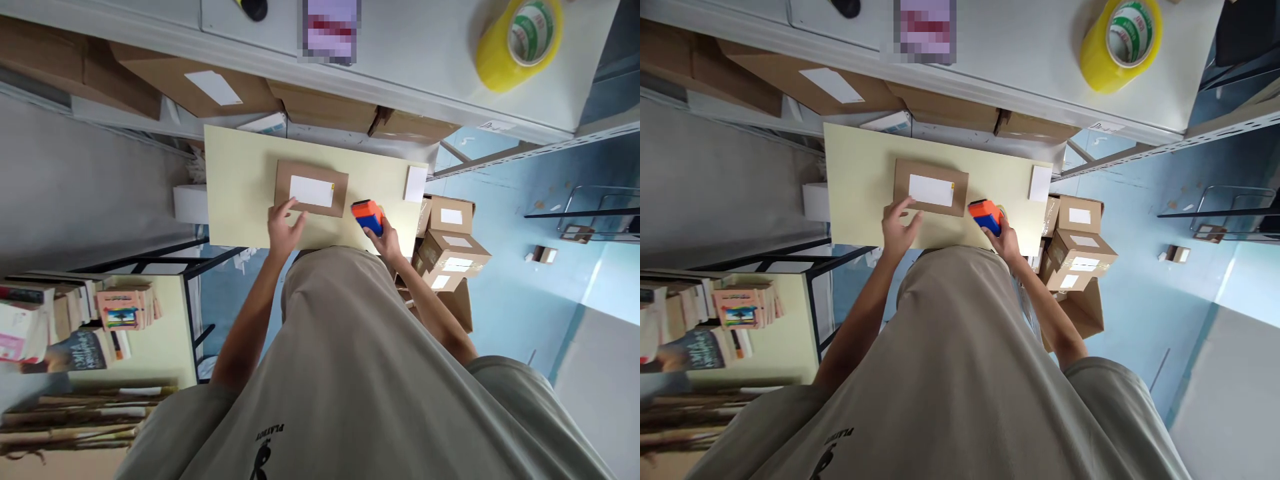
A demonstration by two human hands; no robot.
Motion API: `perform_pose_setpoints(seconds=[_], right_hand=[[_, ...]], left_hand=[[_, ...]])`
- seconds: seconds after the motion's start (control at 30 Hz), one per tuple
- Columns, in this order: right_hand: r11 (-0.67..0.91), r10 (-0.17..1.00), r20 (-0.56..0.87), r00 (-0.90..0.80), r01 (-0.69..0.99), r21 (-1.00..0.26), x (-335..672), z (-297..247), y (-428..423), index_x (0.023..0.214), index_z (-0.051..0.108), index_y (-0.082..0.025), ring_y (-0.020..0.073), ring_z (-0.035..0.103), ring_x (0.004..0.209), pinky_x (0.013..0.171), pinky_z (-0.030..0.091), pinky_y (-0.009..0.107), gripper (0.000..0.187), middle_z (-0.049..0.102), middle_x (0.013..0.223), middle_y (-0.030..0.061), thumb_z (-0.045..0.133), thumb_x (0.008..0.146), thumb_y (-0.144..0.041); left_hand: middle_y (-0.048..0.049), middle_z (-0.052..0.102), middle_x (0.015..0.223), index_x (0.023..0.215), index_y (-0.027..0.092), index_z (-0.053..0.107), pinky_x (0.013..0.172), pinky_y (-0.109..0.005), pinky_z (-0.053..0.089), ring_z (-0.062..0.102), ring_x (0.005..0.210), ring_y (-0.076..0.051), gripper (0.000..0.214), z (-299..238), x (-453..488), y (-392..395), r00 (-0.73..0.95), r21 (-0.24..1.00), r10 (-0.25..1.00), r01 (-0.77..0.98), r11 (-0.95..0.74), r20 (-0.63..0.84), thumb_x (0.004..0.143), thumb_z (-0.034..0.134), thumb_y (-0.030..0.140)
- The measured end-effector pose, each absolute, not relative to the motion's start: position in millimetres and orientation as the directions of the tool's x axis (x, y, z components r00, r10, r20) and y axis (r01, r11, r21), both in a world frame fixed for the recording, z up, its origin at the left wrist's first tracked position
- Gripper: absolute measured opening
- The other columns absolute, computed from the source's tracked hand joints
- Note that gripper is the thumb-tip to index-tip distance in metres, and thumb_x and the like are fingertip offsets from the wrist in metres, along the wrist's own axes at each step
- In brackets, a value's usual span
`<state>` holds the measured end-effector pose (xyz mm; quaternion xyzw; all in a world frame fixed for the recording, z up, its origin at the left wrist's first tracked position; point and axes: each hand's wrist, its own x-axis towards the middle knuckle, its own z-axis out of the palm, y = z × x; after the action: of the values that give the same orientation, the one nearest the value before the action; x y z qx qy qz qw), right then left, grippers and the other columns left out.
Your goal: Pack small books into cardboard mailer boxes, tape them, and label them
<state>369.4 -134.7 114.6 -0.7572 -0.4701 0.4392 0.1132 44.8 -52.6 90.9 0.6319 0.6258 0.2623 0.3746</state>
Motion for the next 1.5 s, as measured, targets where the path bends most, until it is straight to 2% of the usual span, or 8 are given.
perform_pose_setpoints(seconds=[0.1,0.2,0.37,0.53,0.73,0.93,1.23,1.5], right_hand=[[-0.234,0.933,-0.359,0.024,0.798,-0.555,368,127,-138,0.13,0.063,-0.023,0.0419,0.077,0.118,0.103,0.066,0.059,0.064,0.081,0.124,0.0236,0.058,0.108,-0.082],[-0.004,0.97,-0.206,-0.131,0.835,-0.55,372,140,-140,0.129,0.066,-0.022,0.0429,0.076,0.121,0.105,0.066,0.061,0.058,0.081,0.123,0.0247,0.056,0.112,-0.076],[0.158,0.961,-0.125,-0.248,0.857,-0.49,387,162,-145,0.125,0.071,-0.022,0.042,0.076,0.115,0.107,0.064,0.062,0.053,0.081,0.112,0.0203,0.055,0.114,-0.071],[0.251,0.935,-0.107,-0.339,0.844,-0.474,394,176,-146,0.131,0.073,-0.022,0.0408,0.077,0.114,0.114,0.061,0.064,0.054,0.082,0.112,0.0183,0.05,0.117,-0.069],[0.303,0.903,-0.144,-0.404,0.839,-0.453,393,184,-142,0.127,0.073,-0.023,0.0415,0.076,0.117,0.112,0.062,0.062,0.058,0.082,0.112,0.0186,0.044,0.117,-0.073],[0.304,0.882,-0.202,-0.425,0.843,-0.444,385,178,-141,0.123,0.07,-0.023,0.0404,0.076,0.111,0.106,0.063,0.055,0.059,0.081,0.106,0.0172,0.046,0.116,-0.076],[0.203,0.729,-0.566,-0.385,0.911,-0.359,381,176,-151,0.158,0.058,-0.013,0.04,0.078,0.126,0.109,0.061,0.048,0.062,0.085,0.128,0.0212,0.065,0.116,-0.057],[0.097,0.682,-0.709,-0.179,0.983,-0.155,422,169,-179,0.16,0.056,-0.011,0.0441,0.081,0.12,0.1,0.06,0.048,0.062,0.084,0.131,0.026,0.057,0.117,-0.056]], left_hand=[[-0.0133,0.08,0.148,0.152,0.025,0.073,0.124,-0.052,0.059,0.069,0.143,-0.034,0.058,129,79,-49,0.36,0.874,0.931,0.47,-0.126,-0.06,0.107,0.076,0.062],[-0.0098,0.08,0.144,0.152,0.03,0.074,0.128,-0.056,0.056,0.069,0.142,-0.034,0.058,163,92,-46,0.47,0.885,0.882,0.395,-0.248,0.037,0.105,0.08,0.064],[-0.0093,0.078,0.147,0.153,0.033,0.074,0.127,-0.058,0.057,0.068,0.143,-0.034,0.06,205,85,-44,0.511,0.884,0.857,0.365,-0.292,0.072,0.104,0.081,0.067],[-0.0074,0.083,0.132,0.134,0.032,0.081,0.122,-0.054,0.059,0.074,0.129,-0.03,0.036,221,82,-44,0.566,0.897,0.817,0.296,-0.327,0.111,0.114,0.069,0.059],[-0.0059,0.083,0.109,0.108,0.029,0.082,0.106,-0.046,0.064,0.077,0.11,-0.027,0.031,215,81,-53,0.547,0.909,0.832,0.294,-0.295,0.093,0.115,0.069,0.057],[-0.0068,0.082,0.103,0.103,0.025,0.079,0.091,-0.038,0.064,0.075,0.097,-0.023,0.036,191,82,-68,0.446,0.932,0.894,0.304,-0.195,0.041,0.116,0.065,0.057],[-0.0087,0.083,0.104,0.1,0.024,0.078,0.096,-0.04,0.065,0.077,0.098,-0.024,0.029,116,96,-115,0.323,0.946,0.934,0.323,0.04,-0.15,0.111,0.069,0.049],[-0.0111,0.085,0.109,0.099,0.021,0.077,0.1,-0.037,0.063,0.078,0.103,-0.024,0.025,52,82,-120,0.105,0.887,0.952,0.404,0.222,-0.286,0.102,0.073,0.045]])
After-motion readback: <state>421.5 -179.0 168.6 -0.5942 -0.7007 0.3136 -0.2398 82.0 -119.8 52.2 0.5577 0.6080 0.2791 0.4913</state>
